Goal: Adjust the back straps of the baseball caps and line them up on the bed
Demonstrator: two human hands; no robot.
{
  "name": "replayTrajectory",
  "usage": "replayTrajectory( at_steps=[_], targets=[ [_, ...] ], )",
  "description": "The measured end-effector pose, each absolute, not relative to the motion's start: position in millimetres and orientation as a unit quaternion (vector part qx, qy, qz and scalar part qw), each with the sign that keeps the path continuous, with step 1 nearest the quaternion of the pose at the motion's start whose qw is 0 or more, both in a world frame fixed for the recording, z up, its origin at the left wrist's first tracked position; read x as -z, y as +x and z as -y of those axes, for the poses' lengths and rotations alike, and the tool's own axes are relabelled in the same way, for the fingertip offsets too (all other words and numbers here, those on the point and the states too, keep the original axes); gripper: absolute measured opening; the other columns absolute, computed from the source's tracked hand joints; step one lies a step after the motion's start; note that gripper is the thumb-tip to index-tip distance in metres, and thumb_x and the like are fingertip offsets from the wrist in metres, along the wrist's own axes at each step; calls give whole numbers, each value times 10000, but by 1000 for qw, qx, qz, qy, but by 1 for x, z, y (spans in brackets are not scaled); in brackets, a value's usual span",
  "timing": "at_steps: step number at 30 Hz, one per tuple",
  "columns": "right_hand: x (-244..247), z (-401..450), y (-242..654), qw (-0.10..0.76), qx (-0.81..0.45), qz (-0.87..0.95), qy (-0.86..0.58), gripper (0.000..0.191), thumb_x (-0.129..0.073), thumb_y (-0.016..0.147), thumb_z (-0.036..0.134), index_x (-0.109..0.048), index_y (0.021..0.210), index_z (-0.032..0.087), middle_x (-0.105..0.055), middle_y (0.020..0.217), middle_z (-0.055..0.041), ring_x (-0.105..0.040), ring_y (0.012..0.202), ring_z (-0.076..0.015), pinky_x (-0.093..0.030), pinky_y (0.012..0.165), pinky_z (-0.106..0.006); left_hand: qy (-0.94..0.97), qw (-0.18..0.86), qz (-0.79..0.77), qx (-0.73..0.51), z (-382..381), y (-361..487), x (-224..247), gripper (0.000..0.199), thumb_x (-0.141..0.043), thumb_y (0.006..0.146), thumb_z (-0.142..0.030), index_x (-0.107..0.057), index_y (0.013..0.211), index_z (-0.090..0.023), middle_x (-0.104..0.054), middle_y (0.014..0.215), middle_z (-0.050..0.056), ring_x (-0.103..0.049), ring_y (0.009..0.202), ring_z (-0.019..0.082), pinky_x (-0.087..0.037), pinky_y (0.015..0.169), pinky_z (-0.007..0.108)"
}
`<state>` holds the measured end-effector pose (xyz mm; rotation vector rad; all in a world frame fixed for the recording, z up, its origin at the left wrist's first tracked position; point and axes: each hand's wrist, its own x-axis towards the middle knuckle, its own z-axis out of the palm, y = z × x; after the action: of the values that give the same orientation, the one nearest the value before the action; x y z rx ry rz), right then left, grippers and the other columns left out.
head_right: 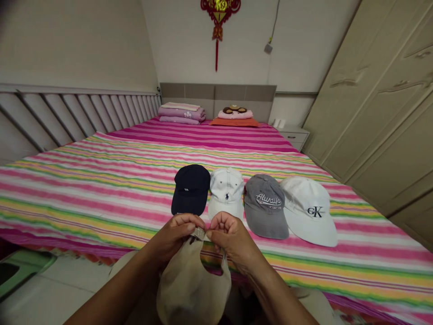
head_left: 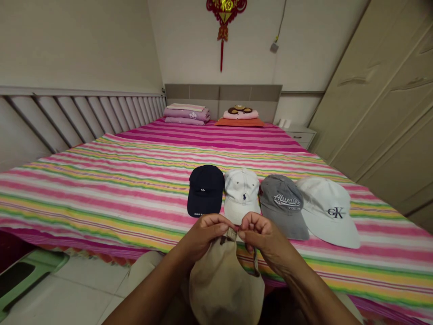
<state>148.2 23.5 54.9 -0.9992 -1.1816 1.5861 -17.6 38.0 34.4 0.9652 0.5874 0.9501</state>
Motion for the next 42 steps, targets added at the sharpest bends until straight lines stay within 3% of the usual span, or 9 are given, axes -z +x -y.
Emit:
replayTrajectory(
  at_steps=[10, 15, 20, 23, 26, 31, 35, 38, 42],
  targets=[
    [-57, -25, 151, 426, -632, 507, -402, 191, -668, 600, 224, -492, 644, 163, -422, 491, 83, -339, 374, -32, -260, 371, -172, 381, 790, -301, -374, -42, -14, -40, 292, -743, 521, -148, -646, 793, -108, -646, 736, 53, -577, 613, 112, -425, 620, 244],
    [-51, -28, 155, 415, -680, 465, -387, 233, -645, 671, 356, -518, 690, 161, -448, 527, 62, -343, 400, -48, -279, 386, -182, 357, 796, -298, -387, -43, -15, -37, 335, -752, 488, -88, -626, 798, -103, -639, 691, 36, -573, 572, 90, -431, 578, 210],
    [-30, -32, 172, 337, -737, 489, -322, 339, -540, 754, 464, -561, 717, 127, -553, 564, -17, -474, 495, -106, -352, 491, -231, 355, 778, -303, -421, -46, -20, -38, 320, -755, 477, -60, -599, 750, -118, -627, 630, 15, -555, 510, 74, -421, 515, 180],
    [-19, -30, 181, 318, -759, 475, -311, 340, -634, 676, 459, -551, 660, 130, -553, 569, -17, -482, 514, -112, -358, 500, -231, 361, 787, -286, -410, -50, -25, -39, 316, -748, 504, -70, -610, 784, -114, -621, 630, 13, -555, 519, 71, -416, 514, 170],
    [-16, -28, 179, 374, -780, 409, -289, 336, -715, 594, 420, -500, 612, 162, -477, 490, 41, -395, 412, -76, -289, 409, -197, 368, 816, -251, -367, -56, -33, -33, 345, -732, 555, -110, -623, 882, -104, -639, 707, 41, -588, 606, 94, -434, 576, 182],
    [-15, -29, 170, 456, -781, 329, -271, 306, -695, 651, 359, -487, 566, 151, -442, 496, 55, -372, 418, -51, -287, 416, -170, 359, 860, -220, -288, -60, -49, 1, 446, -743, 567, -244, -629, 957, -61, -669, 812, 106, -624, 712, 142, -449, 683, 222],
    [1, -29, 179, 356, -813, 350, -300, 324, -647, 689, 421, -628, 782, 111, -574, 598, -1, -509, 530, -77, -358, 507, -174, 367, 854, -258, -264, -57, -67, 27, 338, -773, 509, -270, -681, 770, -76, -681, 670, 71, -603, 563, 110, -445, 585, 194],
    [15, -27, 192, 256, -828, 415, -278, 358, -765, 543, 348, -652, 735, 68, -628, 626, -35, -539, 525, -88, -368, 512, -180, 375, 852, -262, -256, -54, -78, 33, 298, -788, 472, -235, -684, 712, -91, -680, 632, 58, -587, 525, 102, -426, 538, 180],
    [17, -26, 194, 301, -821, 410, -261, 387, -789, 476, 358, -637, 720, 100, -640, 636, -18, -551, 525, -93, -380, 519, -189, 386, 858, -251, -228, -57, -86, 29, 492, -781, 476, -337, -669, 887, -91, -691, 822, 95, -622, 708, 151, -439, 673, 223]
  ],
)
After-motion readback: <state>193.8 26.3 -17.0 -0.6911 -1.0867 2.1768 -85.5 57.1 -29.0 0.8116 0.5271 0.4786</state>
